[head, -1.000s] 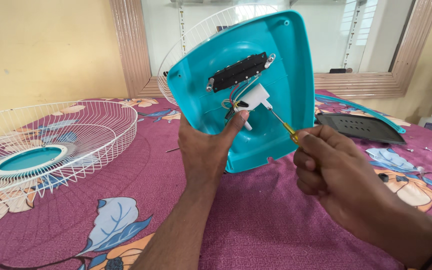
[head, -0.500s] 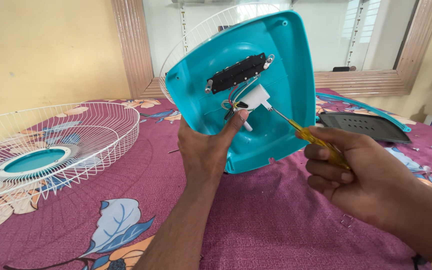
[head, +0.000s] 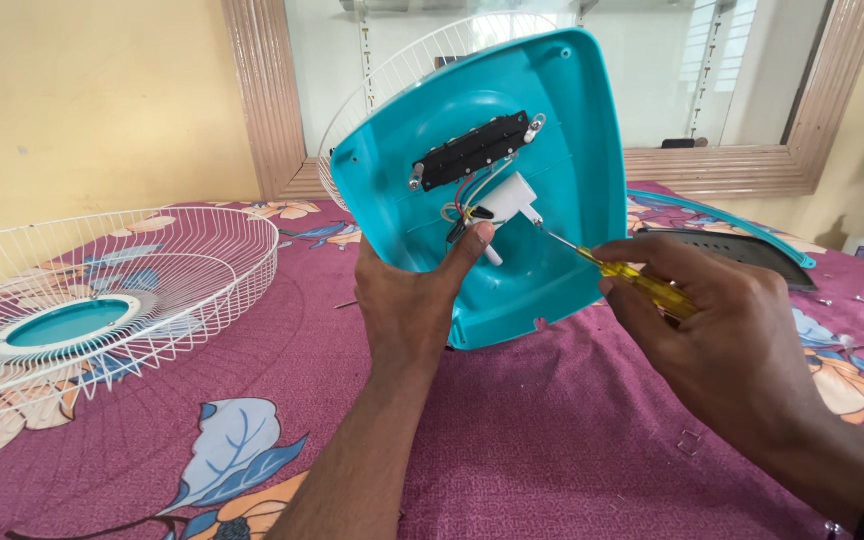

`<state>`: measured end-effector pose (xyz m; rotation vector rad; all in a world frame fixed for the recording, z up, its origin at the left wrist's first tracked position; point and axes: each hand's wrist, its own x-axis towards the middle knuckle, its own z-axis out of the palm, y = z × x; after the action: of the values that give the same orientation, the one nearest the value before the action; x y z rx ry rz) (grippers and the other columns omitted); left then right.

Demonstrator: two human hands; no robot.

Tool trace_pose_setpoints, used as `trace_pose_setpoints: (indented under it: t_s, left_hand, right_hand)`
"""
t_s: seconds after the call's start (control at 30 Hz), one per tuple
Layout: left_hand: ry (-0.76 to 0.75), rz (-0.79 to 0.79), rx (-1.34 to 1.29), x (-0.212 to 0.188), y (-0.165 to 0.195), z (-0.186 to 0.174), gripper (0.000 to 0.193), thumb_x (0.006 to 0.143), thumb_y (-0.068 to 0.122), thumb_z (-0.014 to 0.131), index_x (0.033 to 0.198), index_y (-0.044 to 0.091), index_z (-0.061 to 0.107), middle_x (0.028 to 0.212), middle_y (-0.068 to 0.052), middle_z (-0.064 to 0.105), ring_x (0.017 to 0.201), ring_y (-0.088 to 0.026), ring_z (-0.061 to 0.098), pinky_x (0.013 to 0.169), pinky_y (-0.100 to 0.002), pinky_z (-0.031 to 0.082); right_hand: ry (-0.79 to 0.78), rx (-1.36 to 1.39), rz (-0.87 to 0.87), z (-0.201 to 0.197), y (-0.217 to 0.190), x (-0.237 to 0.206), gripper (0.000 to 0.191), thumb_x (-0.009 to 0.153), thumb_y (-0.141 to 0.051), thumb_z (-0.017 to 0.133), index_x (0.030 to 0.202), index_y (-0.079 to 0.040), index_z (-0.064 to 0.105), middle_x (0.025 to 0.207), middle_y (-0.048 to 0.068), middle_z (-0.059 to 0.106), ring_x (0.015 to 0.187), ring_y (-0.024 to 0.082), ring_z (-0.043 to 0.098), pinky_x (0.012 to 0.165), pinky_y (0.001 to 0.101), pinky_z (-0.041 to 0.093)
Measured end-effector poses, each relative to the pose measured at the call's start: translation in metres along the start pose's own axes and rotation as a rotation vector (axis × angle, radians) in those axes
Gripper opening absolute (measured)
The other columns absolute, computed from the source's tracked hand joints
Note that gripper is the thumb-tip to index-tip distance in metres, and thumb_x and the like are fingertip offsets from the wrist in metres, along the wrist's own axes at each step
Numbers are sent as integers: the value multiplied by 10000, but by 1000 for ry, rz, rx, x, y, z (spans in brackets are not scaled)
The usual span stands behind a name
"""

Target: The person uses a screwdriver to tighten screws on the internal switch assembly of a teal fan housing. The fan cage and other components are visible on the table, but the person works only on the housing's wiring and switch.

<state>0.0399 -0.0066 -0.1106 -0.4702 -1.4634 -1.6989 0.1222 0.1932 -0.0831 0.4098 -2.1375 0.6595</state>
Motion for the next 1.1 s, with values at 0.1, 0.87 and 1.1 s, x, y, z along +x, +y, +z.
trace_pose_setpoints:
  t_s: [0.1,0.87,1.1]
  left_hand:
    - [-6,-50,21,0,0,1,563,738,375,875,1143,66,636,997,-88,782,903,-202,798,755,-361,676]
    - [-2,-28,-12,2,1,1,584,745,366,881,1161,47,624,1006,-109,780,903,-193,795,745,-335,674]
    - [11,-42,-36,0,4,-1,551,746,322,880,1141,35,626,990,-97,776,863,-183,785,718,-328,666]
  right_hand:
    - [8,-27,-60,-2,-1,0,272,851,-164,739,1115,-98,755,930,112,787,746,215,778,668,357,604]
    - [30,-80,-136,2,-5,4,288,858,-142,729,1141,-104,757,963,77,767,628,195,732,559,331,578]
    - [9,-232,-120,4,-13,2,306,886,-163,746,1190,-151,771,865,77,745,589,225,680,559,379,527]
